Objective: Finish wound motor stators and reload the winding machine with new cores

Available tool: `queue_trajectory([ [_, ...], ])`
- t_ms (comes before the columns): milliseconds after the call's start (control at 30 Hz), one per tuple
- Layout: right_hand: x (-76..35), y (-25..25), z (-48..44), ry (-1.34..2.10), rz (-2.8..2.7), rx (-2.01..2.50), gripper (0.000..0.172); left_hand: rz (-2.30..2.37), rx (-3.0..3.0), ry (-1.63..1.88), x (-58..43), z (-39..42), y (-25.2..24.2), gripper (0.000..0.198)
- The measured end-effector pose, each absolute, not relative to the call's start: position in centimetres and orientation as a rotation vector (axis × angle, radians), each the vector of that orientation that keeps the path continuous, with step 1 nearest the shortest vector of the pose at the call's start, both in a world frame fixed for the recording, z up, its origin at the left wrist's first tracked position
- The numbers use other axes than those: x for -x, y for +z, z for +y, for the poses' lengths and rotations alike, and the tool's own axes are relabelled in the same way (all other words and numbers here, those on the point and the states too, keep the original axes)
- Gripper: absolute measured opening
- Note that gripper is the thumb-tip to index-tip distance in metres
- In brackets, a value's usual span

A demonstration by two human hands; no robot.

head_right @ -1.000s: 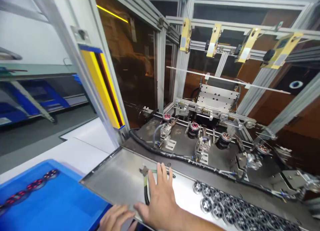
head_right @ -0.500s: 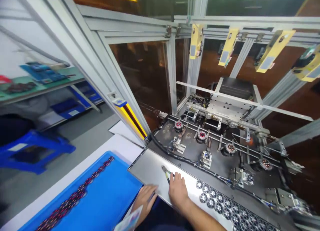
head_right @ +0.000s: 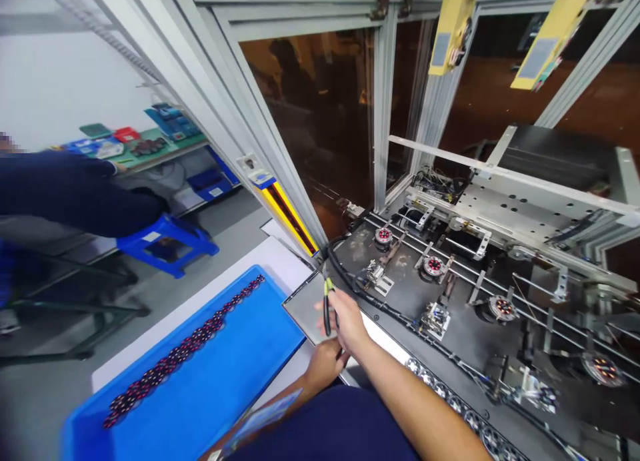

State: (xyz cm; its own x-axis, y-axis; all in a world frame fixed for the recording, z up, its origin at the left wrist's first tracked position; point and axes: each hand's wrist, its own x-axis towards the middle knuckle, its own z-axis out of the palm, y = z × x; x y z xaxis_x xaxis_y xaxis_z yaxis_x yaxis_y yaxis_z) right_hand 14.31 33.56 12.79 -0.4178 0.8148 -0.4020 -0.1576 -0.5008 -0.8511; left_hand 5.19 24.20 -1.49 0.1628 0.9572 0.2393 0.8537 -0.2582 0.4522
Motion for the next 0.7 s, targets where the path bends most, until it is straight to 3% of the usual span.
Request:
queue_trajectory([
  [133,-9.3,14.9,39.6,1.817,-0.648,1.071,0.037,1.795,-2.2,0.614,-5.6,25.6,-2.7,0.026],
  [333,-6.8,13.3,46.9,1.567,-0.286,1.182,0.033,1.811,-2.209,0.566,-5.5,25.7,-2.0,0.025],
  [700,-8.6,11.5,47.0,1.453,-0.161,1.248,0.028,1.825,-2.185,0.578,-5.5,25.9,-1.4,0.021],
])
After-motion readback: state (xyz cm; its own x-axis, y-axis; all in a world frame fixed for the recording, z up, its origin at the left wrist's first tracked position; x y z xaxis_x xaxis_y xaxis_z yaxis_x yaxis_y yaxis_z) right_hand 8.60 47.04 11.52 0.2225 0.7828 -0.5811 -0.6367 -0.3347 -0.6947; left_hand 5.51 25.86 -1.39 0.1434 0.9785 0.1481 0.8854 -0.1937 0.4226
